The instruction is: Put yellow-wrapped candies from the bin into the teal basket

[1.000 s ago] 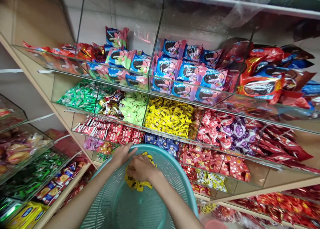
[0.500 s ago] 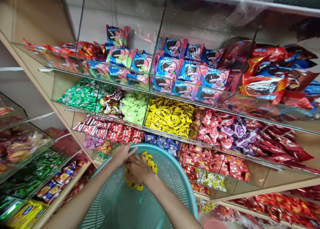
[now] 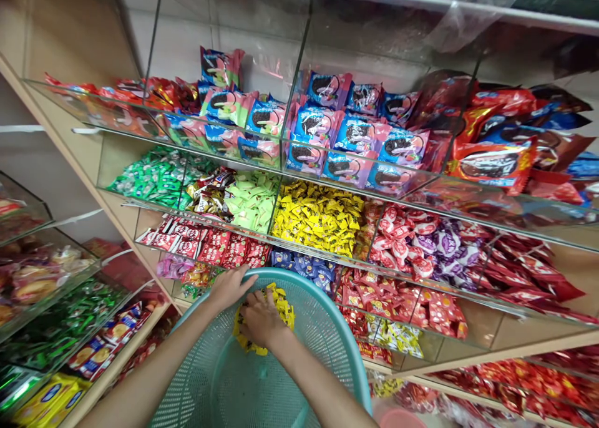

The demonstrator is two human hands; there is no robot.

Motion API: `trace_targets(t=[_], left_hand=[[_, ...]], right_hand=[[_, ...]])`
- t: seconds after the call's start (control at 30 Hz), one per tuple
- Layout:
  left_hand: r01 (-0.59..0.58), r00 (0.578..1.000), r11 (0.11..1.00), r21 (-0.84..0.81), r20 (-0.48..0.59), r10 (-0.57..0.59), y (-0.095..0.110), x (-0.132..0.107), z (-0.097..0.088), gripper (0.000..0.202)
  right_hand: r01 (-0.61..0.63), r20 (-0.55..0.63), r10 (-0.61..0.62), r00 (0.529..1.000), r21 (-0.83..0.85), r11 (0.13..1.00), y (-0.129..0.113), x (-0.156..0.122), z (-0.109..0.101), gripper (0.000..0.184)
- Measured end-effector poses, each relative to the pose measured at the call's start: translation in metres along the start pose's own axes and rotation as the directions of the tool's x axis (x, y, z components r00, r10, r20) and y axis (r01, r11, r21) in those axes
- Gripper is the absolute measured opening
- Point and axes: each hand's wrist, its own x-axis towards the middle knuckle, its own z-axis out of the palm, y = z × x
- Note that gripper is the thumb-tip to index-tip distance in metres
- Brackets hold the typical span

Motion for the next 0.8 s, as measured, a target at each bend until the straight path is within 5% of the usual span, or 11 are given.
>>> trace_targets(t=[0.2, 0.6, 0.8], left_hand=[[-0.021, 1.0, 1.0, 0.017, -0.017, 0.021, -0.001, 0.0, 0.001, 0.05], [-0.035, 0.999, 0.999, 0.034, -0.028, 0.036, -0.002, 0.001, 0.002, 0.048], [-0.028, 1.0, 0.999, 0.043, -0.007, 0.029, -0.004, 0.003, 0.004, 0.047]], right_hand=[[-0.017, 0.085, 0.021, 0.996, -0.046, 0.999, -0.005, 0.0, -0.001, 0.026], [0.007, 0.075, -0.006, 0.997, -0.009, 1.0, -0.005, -0.001, -0.002, 0.025], [0.045, -0.099, -0.039, 0.994, 0.06, 0.997, -0.001, -0.003, -0.026, 0.023]])
